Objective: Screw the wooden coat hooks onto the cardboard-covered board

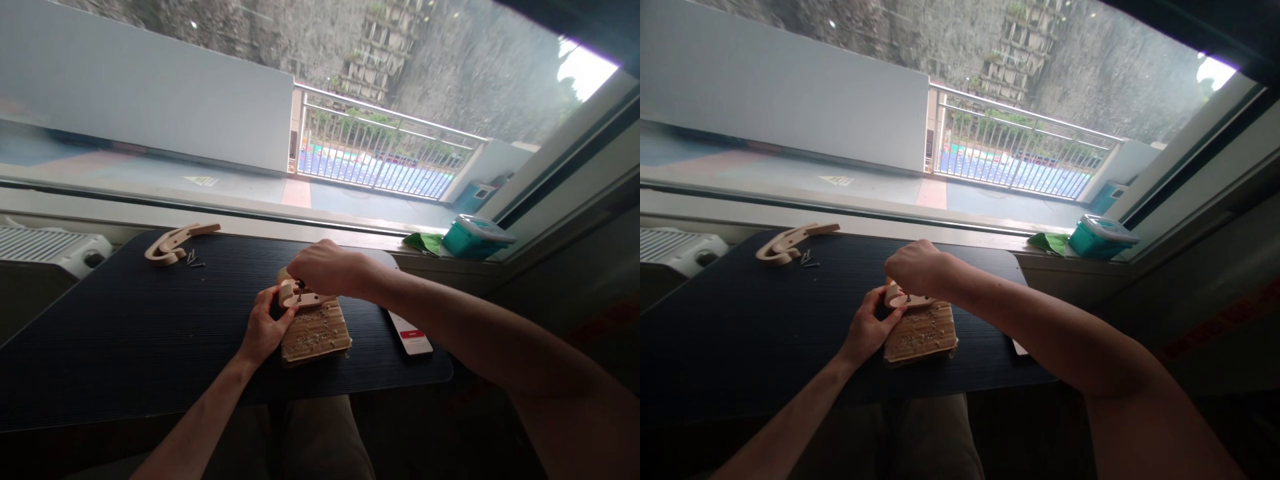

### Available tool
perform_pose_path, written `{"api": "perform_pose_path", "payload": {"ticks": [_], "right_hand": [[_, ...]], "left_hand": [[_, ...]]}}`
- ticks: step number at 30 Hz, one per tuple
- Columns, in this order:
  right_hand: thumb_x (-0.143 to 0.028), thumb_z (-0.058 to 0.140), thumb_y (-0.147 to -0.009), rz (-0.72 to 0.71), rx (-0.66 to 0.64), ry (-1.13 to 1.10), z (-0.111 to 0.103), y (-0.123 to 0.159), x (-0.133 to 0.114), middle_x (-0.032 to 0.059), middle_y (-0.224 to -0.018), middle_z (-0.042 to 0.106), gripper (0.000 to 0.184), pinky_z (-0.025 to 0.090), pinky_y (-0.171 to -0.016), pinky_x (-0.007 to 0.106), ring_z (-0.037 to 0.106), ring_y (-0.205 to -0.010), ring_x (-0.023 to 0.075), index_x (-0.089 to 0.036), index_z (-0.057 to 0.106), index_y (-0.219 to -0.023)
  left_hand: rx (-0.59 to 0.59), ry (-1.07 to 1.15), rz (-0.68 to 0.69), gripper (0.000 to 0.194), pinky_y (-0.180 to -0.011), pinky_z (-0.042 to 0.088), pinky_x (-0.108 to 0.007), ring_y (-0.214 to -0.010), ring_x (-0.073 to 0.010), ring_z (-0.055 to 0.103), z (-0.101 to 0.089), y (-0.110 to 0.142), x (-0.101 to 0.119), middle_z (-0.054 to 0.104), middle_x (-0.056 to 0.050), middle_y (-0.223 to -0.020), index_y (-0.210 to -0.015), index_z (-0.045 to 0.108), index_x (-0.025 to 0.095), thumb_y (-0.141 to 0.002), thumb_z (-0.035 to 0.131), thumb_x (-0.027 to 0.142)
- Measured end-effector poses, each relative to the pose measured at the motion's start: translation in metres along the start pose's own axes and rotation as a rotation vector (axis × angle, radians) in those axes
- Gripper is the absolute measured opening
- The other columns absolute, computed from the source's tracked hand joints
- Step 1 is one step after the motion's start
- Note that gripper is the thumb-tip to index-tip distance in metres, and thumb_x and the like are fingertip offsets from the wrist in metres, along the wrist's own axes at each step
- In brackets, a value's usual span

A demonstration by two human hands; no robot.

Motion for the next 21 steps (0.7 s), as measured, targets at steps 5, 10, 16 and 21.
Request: {"api": "perform_pose_path", "payload": {"ticks": [5, 10, 16, 21], "right_hand": [[-0.018, 0.055, -0.079, 0.008, -0.007, -0.058, 0.006, -0.004, 0.006, 0.0099, -0.085, 0.069, 0.023, 0.037, -0.059, 0.027, 0.061, -0.08, 0.0192, -0.015, 0.07, -0.096], [-0.031, 0.057, -0.078, 0.069, -0.029, -0.101, 0.009, -0.006, 0.016, 0.0115, -0.086, 0.069, 0.028, 0.039, -0.059, 0.028, 0.061, -0.079, 0.02, -0.014, 0.07, -0.096], [-0.026, 0.057, -0.08, 0.064, 0.008, -0.029, 0.003, -0.003, 0.008, 0.0107, -0.094, 0.069, 0.025, 0.041, -0.062, 0.028, 0.062, -0.084, 0.0207, -0.015, 0.067, -0.1], [-0.011, 0.053, -0.081, 0.0, 0.02, 0.037, -0.001, -0.001, -0.004, 0.0118, -0.104, 0.066, 0.021, 0.041, -0.061, 0.026, 0.062, -0.087, 0.0201, -0.013, 0.067, -0.097]], "left_hand": [[-0.006, 0.015, -0.008, 0.036, -0.091, 0.048, -0.038, -0.097, -0.0212, 0.059, 0.001, 0.0, -0.001, 0.06, -0.004, -0.101, -0.105, 0.055, 0.022, -0.072, 0.065, 0.031], [-0.003, 0.035, -0.018, 0.036, -0.092, 0.047, -0.038, -0.098, -0.0216, 0.059, 0.002, 0.0, -0.003, 0.06, -0.005, -0.103, -0.106, 0.055, 0.022, -0.072, 0.065, 0.032], [-0.007, 0.01, -0.019, 0.036, -0.092, 0.047, -0.039, -0.097, -0.0216, 0.059, 0.002, 0.001, -0.003, 0.059, -0.005, -0.103, -0.105, 0.055, 0.021, -0.073, 0.065, 0.031], [-0.011, 0.007, -0.014, 0.035, -0.091, 0.048, -0.037, -0.097, -0.0214, 0.059, 0.002, 0.0, -0.002, 0.06, -0.005, -0.102, -0.105, 0.055, 0.021, -0.073, 0.065, 0.032]]}}
Point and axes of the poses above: each hand's wrist, its own y-axis away from the middle knuckle, its own z-axis out of the palm, x = y × z, the point moved 6 cm from there along -y, towards the middle knuckle
